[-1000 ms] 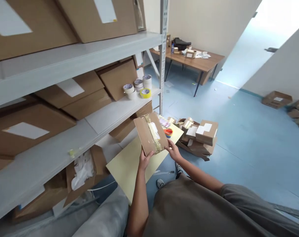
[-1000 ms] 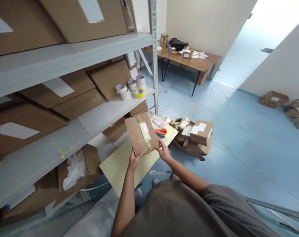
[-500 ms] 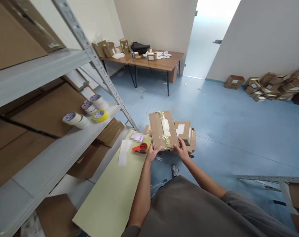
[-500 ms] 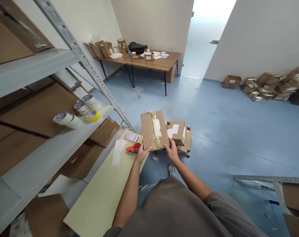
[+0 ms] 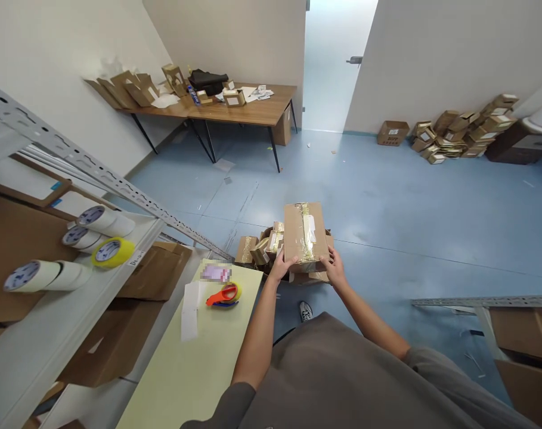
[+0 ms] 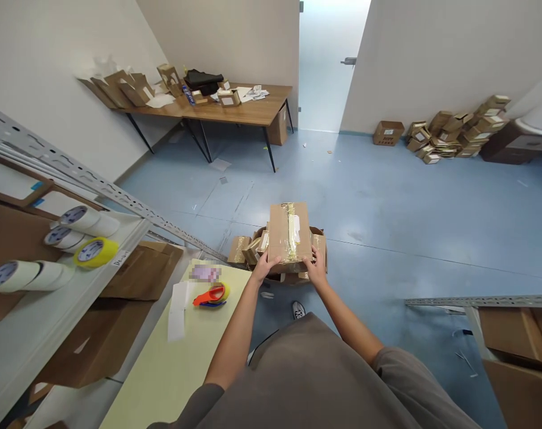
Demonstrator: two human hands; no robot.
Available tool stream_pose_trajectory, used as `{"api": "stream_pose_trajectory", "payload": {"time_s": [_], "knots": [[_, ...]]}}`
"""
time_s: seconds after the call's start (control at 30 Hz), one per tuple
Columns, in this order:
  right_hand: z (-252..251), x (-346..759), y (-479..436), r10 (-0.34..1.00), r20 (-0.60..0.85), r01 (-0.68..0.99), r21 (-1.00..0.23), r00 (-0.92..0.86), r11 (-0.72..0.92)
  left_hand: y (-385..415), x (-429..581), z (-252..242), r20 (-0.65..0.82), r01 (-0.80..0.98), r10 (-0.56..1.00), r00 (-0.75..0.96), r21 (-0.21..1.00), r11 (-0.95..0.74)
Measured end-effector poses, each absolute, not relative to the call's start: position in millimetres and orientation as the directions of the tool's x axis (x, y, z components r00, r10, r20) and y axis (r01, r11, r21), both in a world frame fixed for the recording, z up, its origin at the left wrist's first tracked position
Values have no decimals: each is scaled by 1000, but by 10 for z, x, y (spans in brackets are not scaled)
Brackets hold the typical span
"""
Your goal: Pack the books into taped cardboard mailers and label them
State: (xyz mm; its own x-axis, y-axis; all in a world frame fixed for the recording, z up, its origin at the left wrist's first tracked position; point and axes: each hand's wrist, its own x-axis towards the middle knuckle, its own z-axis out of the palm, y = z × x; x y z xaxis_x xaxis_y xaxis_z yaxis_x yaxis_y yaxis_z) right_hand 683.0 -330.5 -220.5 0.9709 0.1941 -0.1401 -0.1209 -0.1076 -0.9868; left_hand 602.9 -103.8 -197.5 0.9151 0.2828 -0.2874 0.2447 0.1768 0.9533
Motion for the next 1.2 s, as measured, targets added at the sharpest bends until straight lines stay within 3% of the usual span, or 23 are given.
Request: {"api": "stream_pose_trajectory", "payload": {"time_s": [0.2,0.47,0.7,0.9,1.07,1.2], "knots": [[-2175,7020,-3453,162,-126,-112,-989,979,-94,-1169,6268,-1951,-266,229,242,933,958,170],[-2082,6865,-3875,-44,-106,-109,-992,993,-61,-1592,6475,-2035,-183,158,114,976,967,199],[-2185,6851,-4458,-156,-93,-111,-988,983,-109,-2176,6615,-2139,-212,204,3,977,943,263],[-2415,7244,-5111,-173,-172,-195,-973,970,-124,-2805,7019,-2335,-295,291,-14,955,933,212],[-2608,7647,-5677,-160,-214,-244,-949,964,-201,-3349,7377,-2464,-369,368,-28,929,914,170],[-2741,7939,-5999,-161,-357,-389,-791,920,-471,-3559,7658,-2472,-493,493,38,869,870,5]]}}
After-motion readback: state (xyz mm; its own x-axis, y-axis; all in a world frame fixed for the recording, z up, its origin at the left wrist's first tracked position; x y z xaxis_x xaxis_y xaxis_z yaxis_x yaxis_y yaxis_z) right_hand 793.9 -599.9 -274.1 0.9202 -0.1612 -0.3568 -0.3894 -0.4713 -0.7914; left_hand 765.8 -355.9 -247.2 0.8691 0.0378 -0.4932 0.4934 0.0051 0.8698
